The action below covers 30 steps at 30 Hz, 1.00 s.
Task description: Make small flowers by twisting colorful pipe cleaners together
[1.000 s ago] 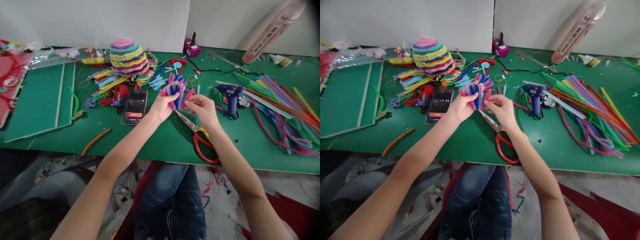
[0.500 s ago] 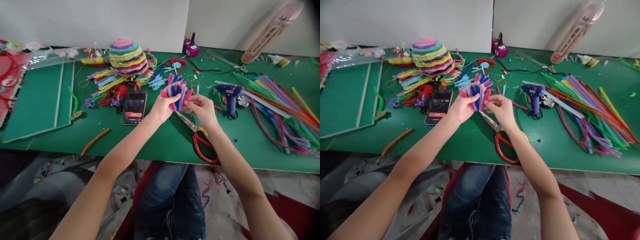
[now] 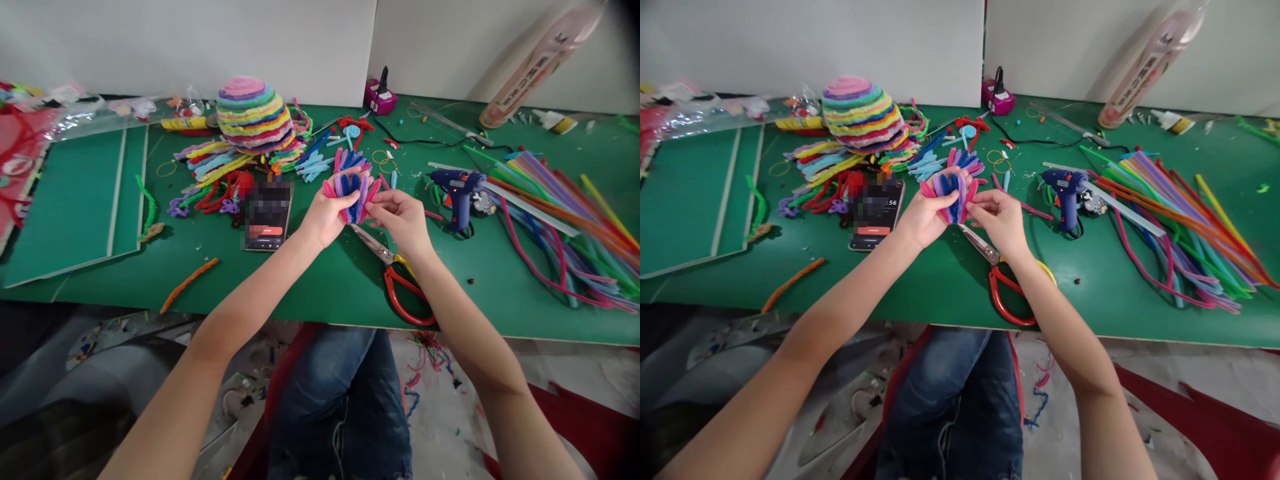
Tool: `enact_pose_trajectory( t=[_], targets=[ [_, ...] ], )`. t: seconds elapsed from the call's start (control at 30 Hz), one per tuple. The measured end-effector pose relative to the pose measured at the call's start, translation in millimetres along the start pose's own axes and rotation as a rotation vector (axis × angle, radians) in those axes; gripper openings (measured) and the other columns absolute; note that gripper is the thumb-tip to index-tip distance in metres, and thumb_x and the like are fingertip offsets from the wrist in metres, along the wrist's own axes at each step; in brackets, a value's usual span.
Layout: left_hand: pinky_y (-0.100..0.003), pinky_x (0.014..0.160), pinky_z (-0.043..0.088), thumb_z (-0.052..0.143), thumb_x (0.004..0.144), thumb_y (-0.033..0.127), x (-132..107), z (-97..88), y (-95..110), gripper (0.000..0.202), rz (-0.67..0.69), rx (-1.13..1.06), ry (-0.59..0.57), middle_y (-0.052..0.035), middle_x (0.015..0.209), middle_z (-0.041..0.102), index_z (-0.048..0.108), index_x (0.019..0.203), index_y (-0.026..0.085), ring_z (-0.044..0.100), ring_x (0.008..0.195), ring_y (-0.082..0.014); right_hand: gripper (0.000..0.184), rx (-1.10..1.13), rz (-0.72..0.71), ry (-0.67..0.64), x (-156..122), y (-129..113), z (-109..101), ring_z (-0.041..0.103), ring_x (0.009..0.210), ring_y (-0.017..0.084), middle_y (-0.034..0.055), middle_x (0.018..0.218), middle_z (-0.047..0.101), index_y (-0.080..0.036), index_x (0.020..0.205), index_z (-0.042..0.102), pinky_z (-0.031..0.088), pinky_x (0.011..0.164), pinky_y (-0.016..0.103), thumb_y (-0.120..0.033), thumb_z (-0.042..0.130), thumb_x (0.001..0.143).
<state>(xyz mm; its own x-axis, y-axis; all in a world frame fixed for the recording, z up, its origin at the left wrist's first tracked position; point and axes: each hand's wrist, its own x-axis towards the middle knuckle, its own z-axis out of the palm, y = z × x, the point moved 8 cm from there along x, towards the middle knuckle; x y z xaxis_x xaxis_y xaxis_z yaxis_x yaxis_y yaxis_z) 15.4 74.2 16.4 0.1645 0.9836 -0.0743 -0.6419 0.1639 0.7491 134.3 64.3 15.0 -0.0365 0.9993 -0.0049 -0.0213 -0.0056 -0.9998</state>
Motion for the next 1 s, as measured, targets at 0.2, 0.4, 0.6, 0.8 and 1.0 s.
enact_pose_trajectory(
  t=[0.2, 0.4, 0.6, 0.8, 1.0],
  targets=[
    [-0.040, 0.107, 0.039, 0.055, 0.077, 0.001, 1, 0.9, -1, 0.032, -0.004, 0.036, -0.014, -0.0031, 0.107, 0.068, 0.062, 0.104, 0.018, 0.054, 0.122, -0.0199, 0.013, -0.049, -0.037, 0.001, 1, -2, 0, 0.063, 0.061, 0.013, -0.0016, 0.065, 0.064, -0.020, 0.075, 0.058, 0.052, 0.053, 0.027, -0.022, 0.069, 0.069],
    [-0.042, 0.097, 0.046, 0.064, 0.078, 0.023, 4, -1.5, -7, 0.018, -0.051, 0.167, -0.071, -0.0056, 0.100, 0.070, 0.065, 0.095, 0.016, 0.060, 0.111, -0.0242, 0.011, -0.119, -0.083, 0.040, 1, -8, -3, 0.061, 0.059, 0.013, -0.0022, 0.063, 0.063, -0.020, 0.074, 0.058, 0.049, 0.052, 0.027, -0.021, 0.068, 0.070],
    [-0.036, 0.086, 0.050, 0.076, 0.065, 0.022, 5, -12.8, 0, 0.028, 0.088, 0.447, 0.001, -0.0019, 0.088, 0.070, 0.066, 0.092, 0.017, 0.065, 0.090, -0.0191, 0.011, -0.156, -0.151, 0.048, 3, -8, -7, 0.061, 0.059, 0.012, -0.0021, 0.064, 0.064, -0.020, 0.076, 0.059, 0.049, 0.055, 0.028, -0.022, 0.069, 0.070],
    [-0.031, 0.075, 0.052, 0.080, 0.059, 0.028, 2, -11.1, 8, 0.030, 0.199, 0.548, 0.029, -0.0009, 0.080, 0.070, 0.068, 0.083, 0.016, 0.065, 0.079, -0.0169, 0.011, -0.203, -0.238, 0.041, 1, -12, -7, 0.062, 0.062, 0.012, -0.0011, 0.068, 0.065, -0.019, 0.076, 0.060, 0.050, 0.061, 0.028, -0.021, 0.069, 0.069],
    [-0.030, 0.076, 0.052, 0.080, 0.059, 0.024, -2, -8.1, 9, 0.024, 0.189, 0.514, 0.055, -0.0004, 0.076, 0.070, 0.070, 0.080, 0.017, 0.065, 0.077, -0.0167, 0.010, -0.229, -0.283, 0.030, -4, -20, -3, 0.063, 0.066, 0.012, -0.0006, 0.072, 0.066, -0.020, 0.078, 0.061, 0.052, 0.064, 0.030, -0.022, 0.067, 0.071]
  ],
)
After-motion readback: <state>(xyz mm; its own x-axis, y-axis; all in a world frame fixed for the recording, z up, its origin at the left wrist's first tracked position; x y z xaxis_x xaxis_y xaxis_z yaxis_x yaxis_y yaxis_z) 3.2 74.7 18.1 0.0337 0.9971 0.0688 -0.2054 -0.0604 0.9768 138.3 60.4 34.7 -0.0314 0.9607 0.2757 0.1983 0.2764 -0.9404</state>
